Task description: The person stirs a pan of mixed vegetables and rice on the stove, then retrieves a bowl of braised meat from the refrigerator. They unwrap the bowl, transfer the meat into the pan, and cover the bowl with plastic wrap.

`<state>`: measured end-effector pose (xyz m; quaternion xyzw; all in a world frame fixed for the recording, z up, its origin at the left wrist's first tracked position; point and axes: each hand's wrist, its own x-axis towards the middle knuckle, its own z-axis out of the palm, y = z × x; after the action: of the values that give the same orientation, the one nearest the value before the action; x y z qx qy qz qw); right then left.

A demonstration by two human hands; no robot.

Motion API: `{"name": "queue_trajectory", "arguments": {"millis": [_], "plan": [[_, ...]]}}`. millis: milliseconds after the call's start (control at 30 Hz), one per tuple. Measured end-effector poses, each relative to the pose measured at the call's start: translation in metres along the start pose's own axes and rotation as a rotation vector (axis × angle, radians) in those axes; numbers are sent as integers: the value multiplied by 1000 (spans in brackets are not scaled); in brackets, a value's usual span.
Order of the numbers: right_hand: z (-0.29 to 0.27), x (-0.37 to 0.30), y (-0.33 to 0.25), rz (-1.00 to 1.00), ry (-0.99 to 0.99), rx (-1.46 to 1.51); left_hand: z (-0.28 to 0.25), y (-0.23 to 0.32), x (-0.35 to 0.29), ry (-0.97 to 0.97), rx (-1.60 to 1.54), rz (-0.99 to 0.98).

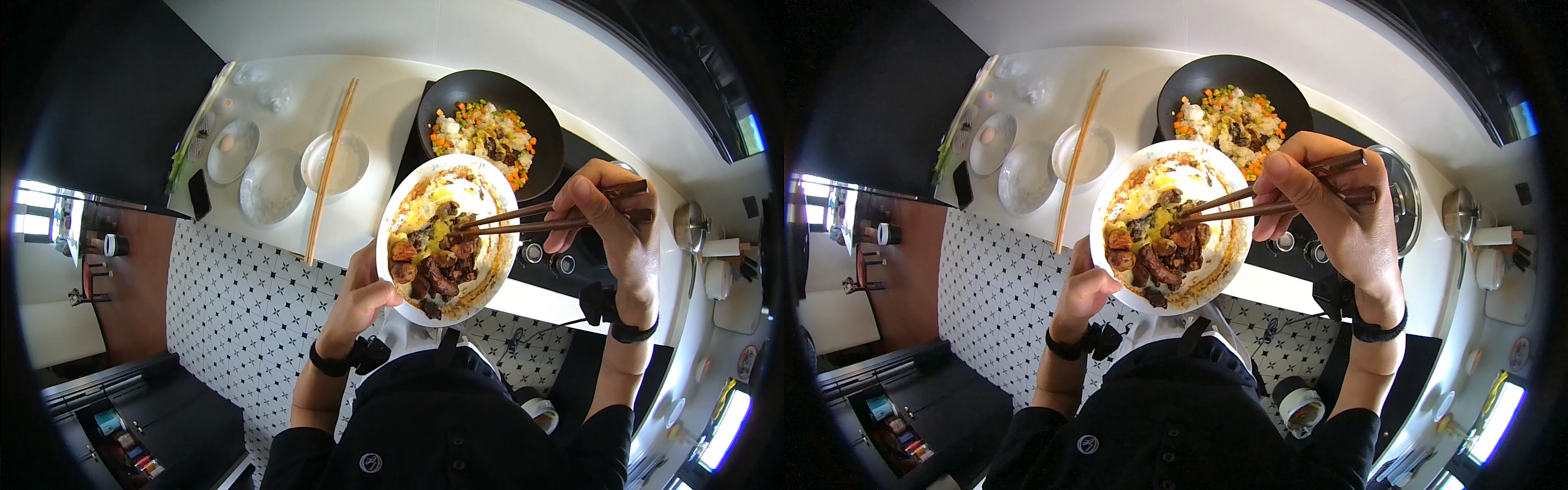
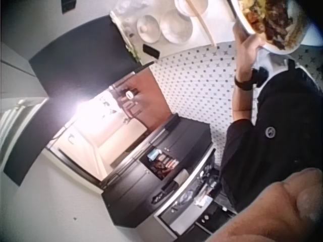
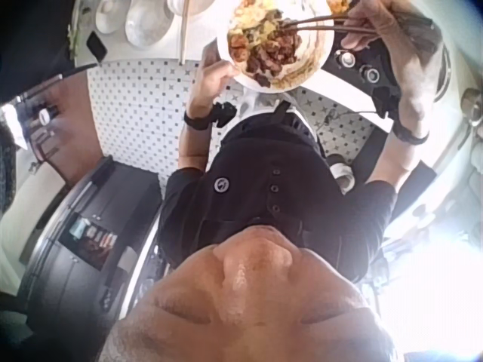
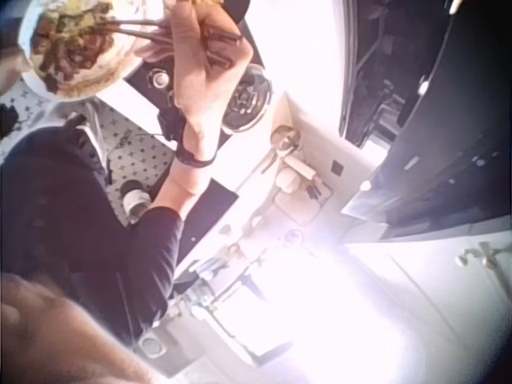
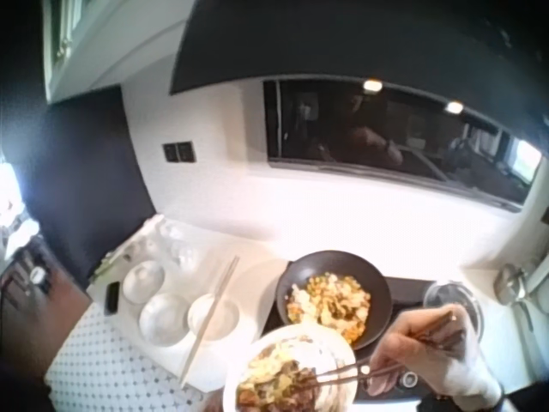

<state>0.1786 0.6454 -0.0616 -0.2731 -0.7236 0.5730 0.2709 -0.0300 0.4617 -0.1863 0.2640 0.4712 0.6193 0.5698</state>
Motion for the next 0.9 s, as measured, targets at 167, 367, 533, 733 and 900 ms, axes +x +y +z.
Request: {"name": "queue_trajectory", "arguments": {"millis": [167,367,533,733,900], "plan": [[4,-4,26,-41,70,137,-6,-3,-3,45,-164,17],[8,-21,46,-15,152,210,-11,-9,-5,55,-158,27],[12,-30,59,-13,173,291,-11,-12,-2,58,-175,14],[24,-39,75,-64,211,319,-8,-11,1,85,-185,37],[34,-41,91,-92,247,363,-6,-11,4,72,-217,27]]}}
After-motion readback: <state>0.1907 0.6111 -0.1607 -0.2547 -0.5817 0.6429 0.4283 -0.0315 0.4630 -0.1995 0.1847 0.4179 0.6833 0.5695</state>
